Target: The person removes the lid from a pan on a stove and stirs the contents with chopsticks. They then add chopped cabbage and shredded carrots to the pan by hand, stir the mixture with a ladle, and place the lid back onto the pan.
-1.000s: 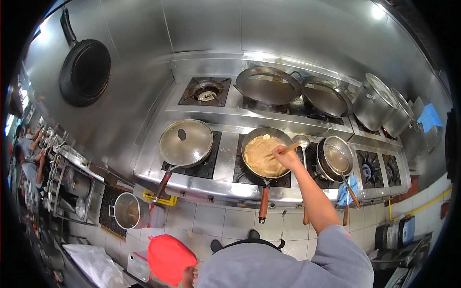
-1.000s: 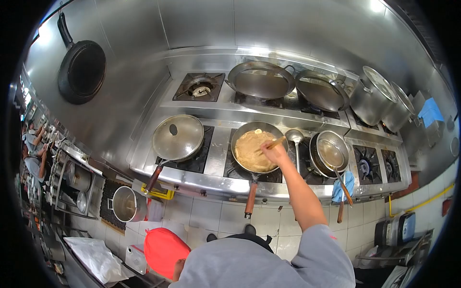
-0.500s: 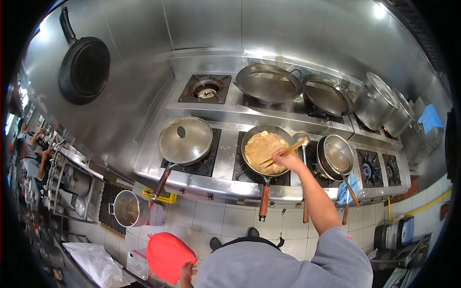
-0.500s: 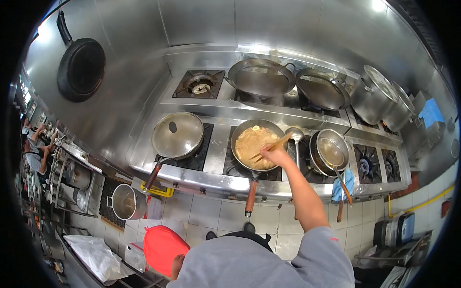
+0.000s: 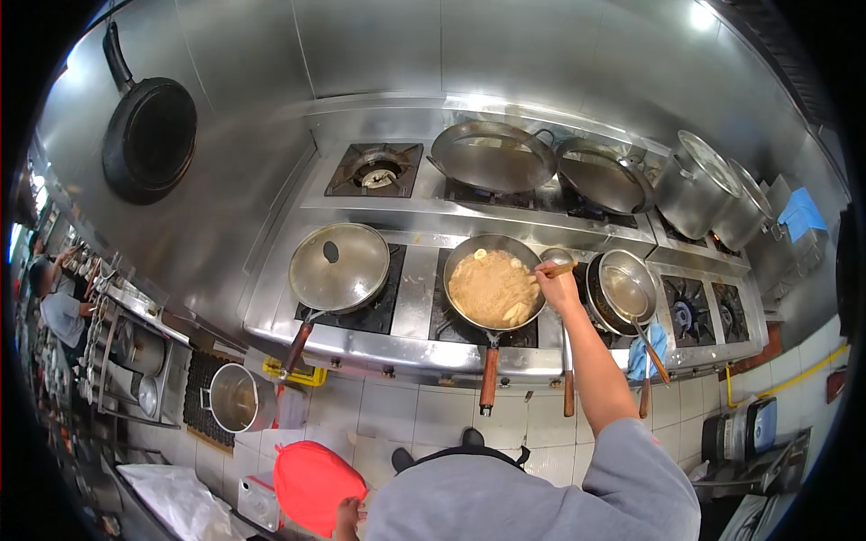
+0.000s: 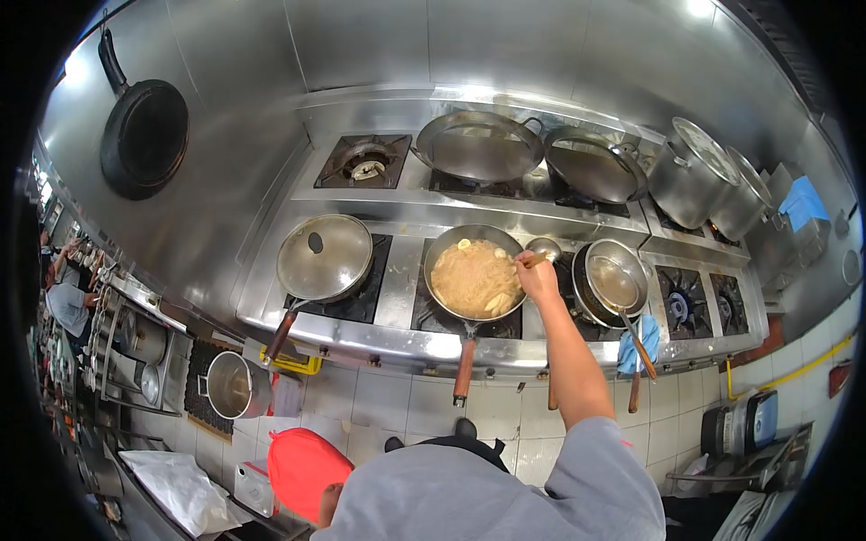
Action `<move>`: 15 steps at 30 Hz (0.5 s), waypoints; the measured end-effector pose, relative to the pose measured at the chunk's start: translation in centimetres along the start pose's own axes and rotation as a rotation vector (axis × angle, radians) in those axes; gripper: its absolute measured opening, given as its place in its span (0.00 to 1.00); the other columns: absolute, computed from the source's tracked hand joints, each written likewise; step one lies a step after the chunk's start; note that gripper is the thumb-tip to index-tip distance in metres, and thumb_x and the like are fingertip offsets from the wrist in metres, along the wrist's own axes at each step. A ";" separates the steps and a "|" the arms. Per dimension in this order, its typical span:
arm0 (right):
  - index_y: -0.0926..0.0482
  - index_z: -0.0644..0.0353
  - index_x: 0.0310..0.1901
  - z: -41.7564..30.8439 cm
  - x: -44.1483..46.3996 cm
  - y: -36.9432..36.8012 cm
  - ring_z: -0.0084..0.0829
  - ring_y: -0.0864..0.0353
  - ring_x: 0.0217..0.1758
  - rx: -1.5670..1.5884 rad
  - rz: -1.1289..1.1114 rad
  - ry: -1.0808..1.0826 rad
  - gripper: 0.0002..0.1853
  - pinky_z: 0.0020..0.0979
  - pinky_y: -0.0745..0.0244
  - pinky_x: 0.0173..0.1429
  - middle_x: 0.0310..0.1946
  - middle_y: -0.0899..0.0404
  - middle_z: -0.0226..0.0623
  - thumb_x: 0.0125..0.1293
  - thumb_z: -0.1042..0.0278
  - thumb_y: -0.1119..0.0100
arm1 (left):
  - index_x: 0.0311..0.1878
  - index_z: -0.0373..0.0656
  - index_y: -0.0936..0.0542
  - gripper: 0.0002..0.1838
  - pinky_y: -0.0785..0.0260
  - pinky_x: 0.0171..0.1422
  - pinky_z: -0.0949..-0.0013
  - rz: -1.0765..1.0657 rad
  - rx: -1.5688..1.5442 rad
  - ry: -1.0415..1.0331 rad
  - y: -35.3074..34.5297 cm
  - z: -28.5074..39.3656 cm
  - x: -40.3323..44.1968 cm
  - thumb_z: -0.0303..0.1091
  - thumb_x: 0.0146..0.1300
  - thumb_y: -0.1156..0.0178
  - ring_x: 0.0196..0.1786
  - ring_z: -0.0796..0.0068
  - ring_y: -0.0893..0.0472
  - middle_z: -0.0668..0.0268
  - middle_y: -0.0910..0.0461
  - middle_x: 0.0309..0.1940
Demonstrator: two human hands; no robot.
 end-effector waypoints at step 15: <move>0.23 0.61 0.36 0.2 -1.7 -2.8 0.24 0.23 0.31 0.246 0.009 -0.102 0.06 0.25 0.29 0.35 0.27 0.22 0.32 0.59 0.70 0.44 | 0.52 0.40 0.29 0.16 0.28 0.21 0.67 0.006 -0.004 -0.063 -0.8 0.1 1.2 0.38 0.64 0.50 0.22 0.69 0.23 0.60 0.22 0.32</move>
Point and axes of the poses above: each hand's wrist, its own x-axis towards the middle knuckle, its own y-axis out of the back of the hand, z = x × y, the point moved 1 cm from there along x, towards the middle knuckle
